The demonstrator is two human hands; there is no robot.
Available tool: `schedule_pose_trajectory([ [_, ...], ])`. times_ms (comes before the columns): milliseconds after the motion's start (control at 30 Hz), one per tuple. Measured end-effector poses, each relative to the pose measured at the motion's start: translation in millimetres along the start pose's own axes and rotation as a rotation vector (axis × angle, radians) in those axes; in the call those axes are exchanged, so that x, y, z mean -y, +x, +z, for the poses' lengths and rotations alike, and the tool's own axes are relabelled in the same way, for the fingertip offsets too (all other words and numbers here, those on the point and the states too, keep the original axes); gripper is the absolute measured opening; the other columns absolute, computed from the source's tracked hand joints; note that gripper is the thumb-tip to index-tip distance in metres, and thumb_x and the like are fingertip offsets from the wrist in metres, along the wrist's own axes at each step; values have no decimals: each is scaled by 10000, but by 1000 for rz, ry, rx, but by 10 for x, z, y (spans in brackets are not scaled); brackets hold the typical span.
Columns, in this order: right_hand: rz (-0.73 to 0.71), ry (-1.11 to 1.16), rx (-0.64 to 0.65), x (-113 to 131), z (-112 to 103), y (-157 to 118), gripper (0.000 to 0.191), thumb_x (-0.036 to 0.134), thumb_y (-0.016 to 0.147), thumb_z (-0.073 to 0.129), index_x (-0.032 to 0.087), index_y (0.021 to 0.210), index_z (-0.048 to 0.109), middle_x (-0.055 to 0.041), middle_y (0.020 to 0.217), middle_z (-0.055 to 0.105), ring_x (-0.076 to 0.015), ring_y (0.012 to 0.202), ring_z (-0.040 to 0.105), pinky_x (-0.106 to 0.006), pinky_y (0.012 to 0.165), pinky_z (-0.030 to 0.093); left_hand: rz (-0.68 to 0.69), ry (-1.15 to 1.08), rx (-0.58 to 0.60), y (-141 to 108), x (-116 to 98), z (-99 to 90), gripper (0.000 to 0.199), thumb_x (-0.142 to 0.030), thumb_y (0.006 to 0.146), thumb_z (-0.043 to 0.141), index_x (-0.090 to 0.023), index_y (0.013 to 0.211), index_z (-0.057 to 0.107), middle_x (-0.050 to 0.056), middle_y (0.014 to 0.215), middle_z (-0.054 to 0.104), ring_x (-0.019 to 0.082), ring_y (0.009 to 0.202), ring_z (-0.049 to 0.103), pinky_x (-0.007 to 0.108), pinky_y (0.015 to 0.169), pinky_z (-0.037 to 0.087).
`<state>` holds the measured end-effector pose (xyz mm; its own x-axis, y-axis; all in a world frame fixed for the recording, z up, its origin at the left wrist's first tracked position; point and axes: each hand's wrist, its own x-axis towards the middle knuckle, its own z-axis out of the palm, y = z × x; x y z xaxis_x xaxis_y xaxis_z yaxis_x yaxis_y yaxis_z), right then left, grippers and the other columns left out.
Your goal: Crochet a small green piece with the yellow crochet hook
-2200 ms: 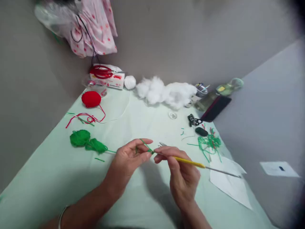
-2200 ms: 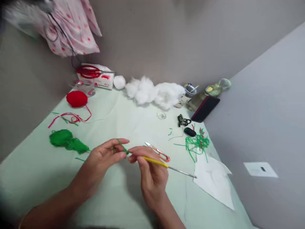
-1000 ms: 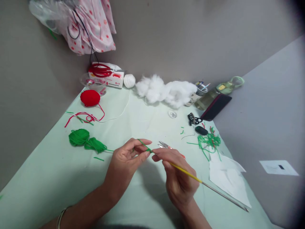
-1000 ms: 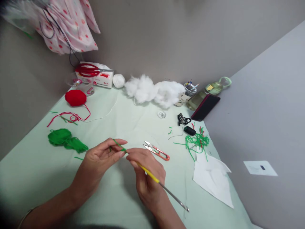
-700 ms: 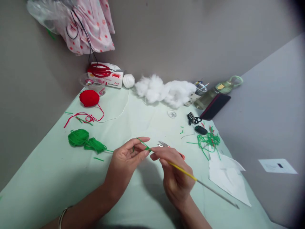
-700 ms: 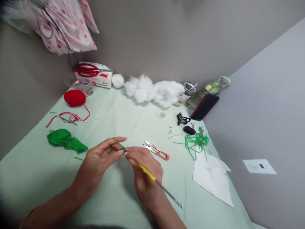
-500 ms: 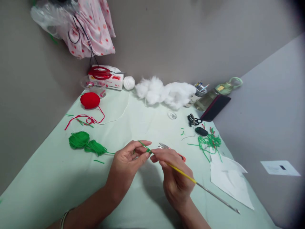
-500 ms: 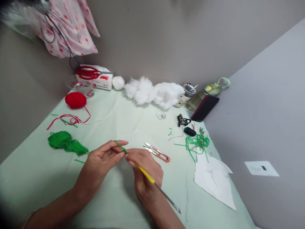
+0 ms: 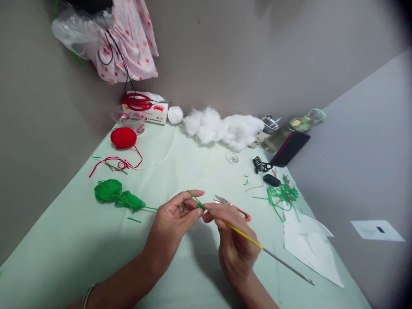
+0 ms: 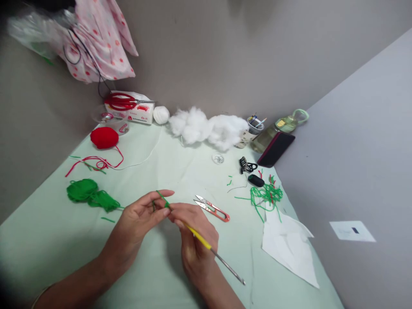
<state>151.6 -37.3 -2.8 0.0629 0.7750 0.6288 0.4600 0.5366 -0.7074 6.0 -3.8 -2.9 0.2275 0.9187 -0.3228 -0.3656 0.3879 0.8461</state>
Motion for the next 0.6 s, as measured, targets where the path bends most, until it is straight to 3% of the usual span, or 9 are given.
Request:
schedule_pose_trajectory([
  [167, 19, -6, -28, -2, -19, -3, 297, 27, 983, 553, 240, 1049, 749, -41, 867, 813, -218, 869, 809, -362, 758, 659, 53, 39, -38, 8, -37, -29, 205, -281, 825, 848, -234, 1022, 821, -36, 819, 637, 117, 805, 625, 218, 808, 507],
  [267, -17, -2, -16, -25, -15, -22, 317, 10, 966, 572, 240, 1091, 751, -47, 905, 813, -215, 893, 806, -351, 761, 662, 51, 75, -39, 12, -50, -32, 211, -265, 817, 845, -228, 1024, 825, -31, 820, 641, 126, 798, 629, 233, 807, 513],
  [433, -32, -11, 5, -23, 1, -37, 403, -46, 933, 576, 249, 1140, 755, -70, 1056, 818, -195, 935, 793, -300, 728, 662, -5, 7, 55, 15, -60, -17, 283, -284, 799, 856, -212, 1069, 811, -31, 774, 641, 142, 773, 632, 259, 786, 519],
  [600, -58, -113, 41, -7, -41, -59, 377, -9, 933, 613, 244, 1179, 746, -67, 1012, 796, -190, 893, 776, -313, 749, 666, 18, -9, 21, 11, -54, -23, 296, -292, 809, 864, -210, 1086, 799, -34, 787, 630, 133, 782, 593, 250, 791, 493],
])
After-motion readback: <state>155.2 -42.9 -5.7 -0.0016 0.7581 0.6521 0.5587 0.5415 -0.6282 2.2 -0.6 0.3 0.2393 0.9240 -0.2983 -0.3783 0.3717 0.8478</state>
